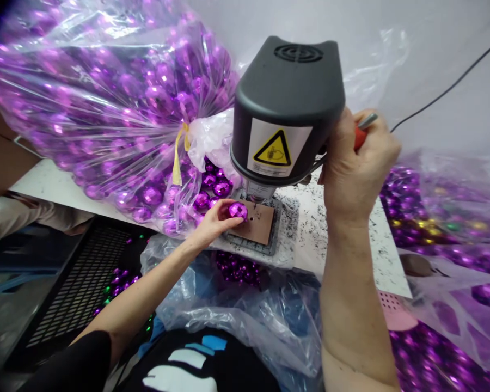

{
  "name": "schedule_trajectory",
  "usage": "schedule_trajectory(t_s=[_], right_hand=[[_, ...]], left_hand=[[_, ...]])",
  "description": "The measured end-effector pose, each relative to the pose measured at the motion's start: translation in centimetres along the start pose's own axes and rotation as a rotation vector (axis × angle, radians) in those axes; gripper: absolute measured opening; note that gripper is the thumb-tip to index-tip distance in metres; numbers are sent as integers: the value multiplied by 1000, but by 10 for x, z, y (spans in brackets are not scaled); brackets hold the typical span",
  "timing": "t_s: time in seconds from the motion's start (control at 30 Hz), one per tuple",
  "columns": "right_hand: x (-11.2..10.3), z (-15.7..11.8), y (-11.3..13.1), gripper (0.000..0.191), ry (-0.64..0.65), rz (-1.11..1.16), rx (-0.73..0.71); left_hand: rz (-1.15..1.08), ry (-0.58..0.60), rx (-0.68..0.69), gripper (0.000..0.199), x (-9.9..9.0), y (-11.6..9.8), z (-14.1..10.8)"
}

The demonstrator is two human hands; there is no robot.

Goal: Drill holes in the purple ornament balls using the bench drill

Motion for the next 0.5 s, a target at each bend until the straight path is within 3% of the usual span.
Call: schedule_trajectory(t_s=[0.1,0.2,0.5], right_hand=[[0,0,0,56,-4,-19,-4],[-1,0,-2,56,-3,-39,-5],[-4,0,-9,56,-17,-71,-37]], left_hand=[[202,-41,104,54,6,8,9],[351,-33,105,56,11,12,11],[792,57,317,57,22,8,15]])
Point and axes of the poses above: each hand's wrist, its own z-axis towards the middle knuckle, its own x-axis out of the palm, y = z × x, the point moved 2 cm from there along z, towards the middle knuckle, and after that the axes turned 10 degrees about y, right-handed, at the moved point
